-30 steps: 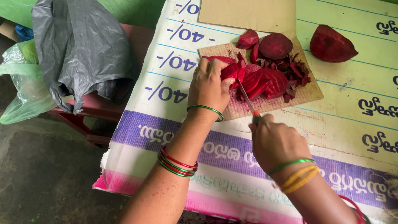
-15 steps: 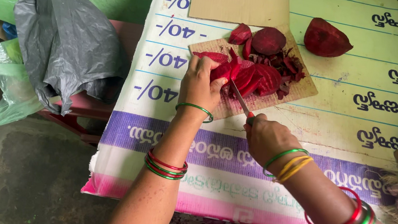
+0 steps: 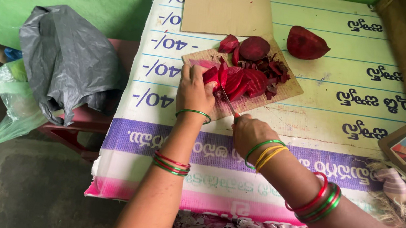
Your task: The person slices beetroots on a wooden board using a knife.
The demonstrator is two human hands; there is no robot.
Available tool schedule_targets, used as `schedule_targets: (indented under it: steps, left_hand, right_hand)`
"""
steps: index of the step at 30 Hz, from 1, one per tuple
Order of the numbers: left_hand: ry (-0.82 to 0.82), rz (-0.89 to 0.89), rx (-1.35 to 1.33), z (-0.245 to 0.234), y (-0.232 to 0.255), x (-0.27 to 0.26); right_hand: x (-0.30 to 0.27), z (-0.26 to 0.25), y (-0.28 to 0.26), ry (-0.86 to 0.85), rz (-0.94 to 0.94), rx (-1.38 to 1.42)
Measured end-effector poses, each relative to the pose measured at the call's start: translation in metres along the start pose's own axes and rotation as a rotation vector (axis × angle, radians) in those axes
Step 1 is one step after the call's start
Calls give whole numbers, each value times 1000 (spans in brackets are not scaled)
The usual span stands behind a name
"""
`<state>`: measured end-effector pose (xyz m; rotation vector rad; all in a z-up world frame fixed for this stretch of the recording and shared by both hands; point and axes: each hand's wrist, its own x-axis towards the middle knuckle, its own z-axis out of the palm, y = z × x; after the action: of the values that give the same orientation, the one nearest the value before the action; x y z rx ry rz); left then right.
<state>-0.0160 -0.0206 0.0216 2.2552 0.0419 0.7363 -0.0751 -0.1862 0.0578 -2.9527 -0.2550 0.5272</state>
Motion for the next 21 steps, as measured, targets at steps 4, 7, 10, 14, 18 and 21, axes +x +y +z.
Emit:
schedule_targets:
  steps: [4, 7, 10, 14, 18, 21]
  left_hand:
    - [14, 30, -7, 1, 0, -4]
    - [-43, 31, -46, -3, -5, 1]
    - [-61, 38, -58, -1, -6, 1]
    - [-4, 95, -74, -2, -14, -5]
    - [39, 17, -87, 4, -30, -1]
    - [74, -46, -140, 4, -33, 5]
  right_hand:
    - [-19, -8, -5, -102, 94, 23]
    - [-8, -4, -3, -165, 128, 85]
    - [16, 7, 7, -45, -23, -73]
    - [32, 4, 1, 5, -27, -38]
    - [23, -17, 21, -271, 91, 555]
    - [14, -11, 32, -252, 36, 847]
